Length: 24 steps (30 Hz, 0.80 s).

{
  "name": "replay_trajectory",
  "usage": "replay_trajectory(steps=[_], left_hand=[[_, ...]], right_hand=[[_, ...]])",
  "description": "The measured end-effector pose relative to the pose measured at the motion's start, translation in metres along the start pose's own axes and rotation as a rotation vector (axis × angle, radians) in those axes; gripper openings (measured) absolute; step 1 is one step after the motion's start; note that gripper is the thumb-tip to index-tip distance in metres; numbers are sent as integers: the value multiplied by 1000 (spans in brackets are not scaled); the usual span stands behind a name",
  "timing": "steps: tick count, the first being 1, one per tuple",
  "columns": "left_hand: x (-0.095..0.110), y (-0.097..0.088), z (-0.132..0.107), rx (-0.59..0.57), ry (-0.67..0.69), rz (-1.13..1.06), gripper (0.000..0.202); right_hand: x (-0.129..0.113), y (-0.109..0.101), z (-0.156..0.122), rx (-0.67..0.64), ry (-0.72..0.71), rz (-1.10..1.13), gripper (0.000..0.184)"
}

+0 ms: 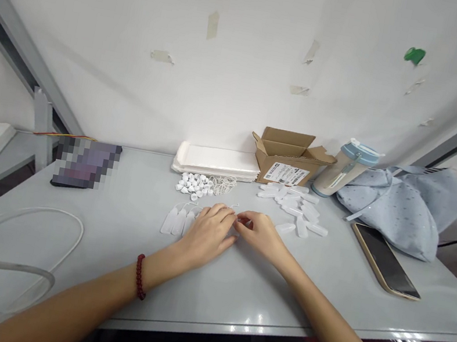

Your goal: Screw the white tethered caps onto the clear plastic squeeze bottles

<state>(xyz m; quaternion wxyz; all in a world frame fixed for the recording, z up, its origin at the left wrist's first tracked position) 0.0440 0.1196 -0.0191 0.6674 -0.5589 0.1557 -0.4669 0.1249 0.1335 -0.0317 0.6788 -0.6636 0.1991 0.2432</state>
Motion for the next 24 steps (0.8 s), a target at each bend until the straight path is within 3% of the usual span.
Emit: replay_trajectory(steps=[14,19,24], left_hand=[[-5,-5,-2,23,-38,0,26],[-5,-5,-3,15,-38,11,35],[-6,-5,-3,24,-42,7,31]], right_hand=[[4,-1,2,-5,8,18,25],[13,-20,2,54,70,-46,26],[23,-54,0,170,107,-187,24]])
Point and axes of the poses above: each hand's wrist, its own z-axis towards the middle knuckle, its own y-axis out of the palm, x = y × z, the point moved 10 cm from there along z, towards the middle knuckle, and after that the axes turned 4 degrees about -z, right-handed, at the moved point
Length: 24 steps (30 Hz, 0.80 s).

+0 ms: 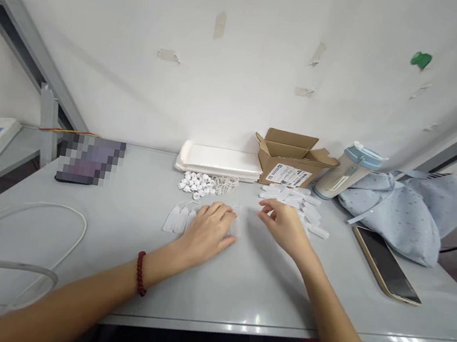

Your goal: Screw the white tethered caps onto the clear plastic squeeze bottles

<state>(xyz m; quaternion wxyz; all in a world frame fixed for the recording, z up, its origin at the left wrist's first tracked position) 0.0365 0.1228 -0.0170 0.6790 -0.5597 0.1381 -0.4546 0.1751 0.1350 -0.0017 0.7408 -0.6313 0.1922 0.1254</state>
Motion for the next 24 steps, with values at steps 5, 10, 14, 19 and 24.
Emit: replay_trajectory(steps=[5,10,14,19,24], left_hand=[[0,-1,0,3,-7,-9,30],[0,-4,0,19,-12,-30,30],[-1,-6,1,42,-13,-42,30],[-13,-16,5,82,-71,-30,26],[-30,-31,12,58,-83,63,32]], right_hand=[[23,-15,2,-52,113,-215,19],[41,-6,-7,-297,209,-197,31],[51,-1,-11,-364,286,-189,28],[49,-2,-9,-340,284,-334,24],[34,-2,-5,-254,172,-451,21]])
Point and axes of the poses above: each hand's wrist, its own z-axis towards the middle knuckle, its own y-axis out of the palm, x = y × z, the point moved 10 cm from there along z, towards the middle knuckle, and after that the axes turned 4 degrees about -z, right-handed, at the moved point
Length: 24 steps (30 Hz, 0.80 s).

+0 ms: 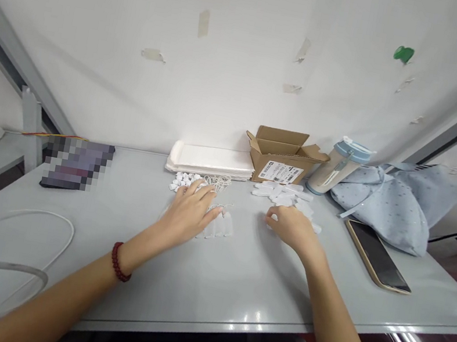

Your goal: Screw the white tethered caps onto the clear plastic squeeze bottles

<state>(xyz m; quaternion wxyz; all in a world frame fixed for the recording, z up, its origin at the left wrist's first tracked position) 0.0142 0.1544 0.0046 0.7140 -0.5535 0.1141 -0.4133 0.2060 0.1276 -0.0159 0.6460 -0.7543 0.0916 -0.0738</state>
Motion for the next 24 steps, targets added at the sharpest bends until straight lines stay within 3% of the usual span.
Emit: replay_trajectory(steps=[6,10,16,24], left_hand=[[-19,13,9,-181,-51,20,44],[-24,22,12,-225,-74,0,47],[-25,22,14,-179,-77,-3,46],[-29,-1,14,-26,-114,-98,42]], right_hand=[[-14,6,0,-14,-52,-38,24],[-19,6,-2,-29,-58,-62,26],[-23,5,-3,-7,-85,-86,25],[-28,6,-2,3,-102,-62,24]])
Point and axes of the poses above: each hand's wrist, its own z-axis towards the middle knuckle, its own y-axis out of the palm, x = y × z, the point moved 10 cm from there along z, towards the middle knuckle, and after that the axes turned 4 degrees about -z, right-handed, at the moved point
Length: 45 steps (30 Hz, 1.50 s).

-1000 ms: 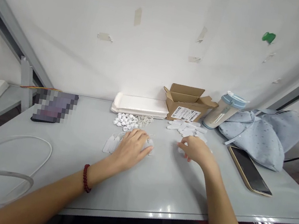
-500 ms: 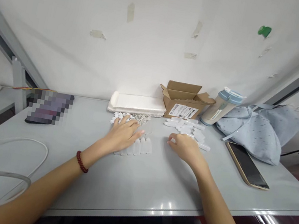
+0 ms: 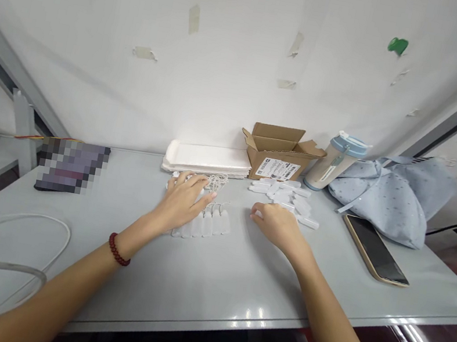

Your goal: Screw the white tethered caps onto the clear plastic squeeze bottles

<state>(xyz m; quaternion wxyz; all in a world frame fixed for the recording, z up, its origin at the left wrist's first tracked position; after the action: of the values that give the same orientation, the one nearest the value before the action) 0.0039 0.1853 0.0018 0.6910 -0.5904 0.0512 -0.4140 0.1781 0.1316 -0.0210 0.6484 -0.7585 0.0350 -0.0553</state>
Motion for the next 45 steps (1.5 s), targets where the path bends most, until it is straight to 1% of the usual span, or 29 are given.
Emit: replay_trajectory(steps=[4,9,12,15,18,21,24,27,30,32,34,37,42,45], left_hand=[[-2,-11,-2,67,-22,-67,42],[0,-27,-6,172,-13,-162,41],[0,-32,-7,200,-8,-223,42],[0,-34,-8,204,-6,-247,43],[0,-30,-9,181,-4,-258,42],[4,-24,-11,148,7,-275,42],[12,-20,-16,127,29,-293,42],[25,-16,-21,110,64,-314,40],[38,-14,-27,100,119,-338,40],[45,-15,-31,107,157,-348,39],[50,-15,-34,113,186,-360,38],[52,-15,-36,107,197,-369,37],[50,-15,-36,111,173,-344,38],[53,-15,-36,108,197,-341,36]], right_hand=[[-1,-1,1,14,1,-28,24],[-3,1,1,14,2,-63,26],[-2,3,2,21,9,-66,28],[0,5,4,30,27,-59,30],[2,5,5,42,36,-54,27],[0,-1,6,108,18,-8,21],[-11,-10,4,225,-85,119,18],[-31,-21,-5,326,-302,348,14],[-47,-30,-18,352,-505,629,12],[-55,-33,-24,323,-573,762,11],[-61,-32,-27,277,-593,837,11],[-68,-30,-30,230,-601,880,10],[-71,-29,-32,227,-626,896,11],[-71,-28,-32,221,-619,889,11]])
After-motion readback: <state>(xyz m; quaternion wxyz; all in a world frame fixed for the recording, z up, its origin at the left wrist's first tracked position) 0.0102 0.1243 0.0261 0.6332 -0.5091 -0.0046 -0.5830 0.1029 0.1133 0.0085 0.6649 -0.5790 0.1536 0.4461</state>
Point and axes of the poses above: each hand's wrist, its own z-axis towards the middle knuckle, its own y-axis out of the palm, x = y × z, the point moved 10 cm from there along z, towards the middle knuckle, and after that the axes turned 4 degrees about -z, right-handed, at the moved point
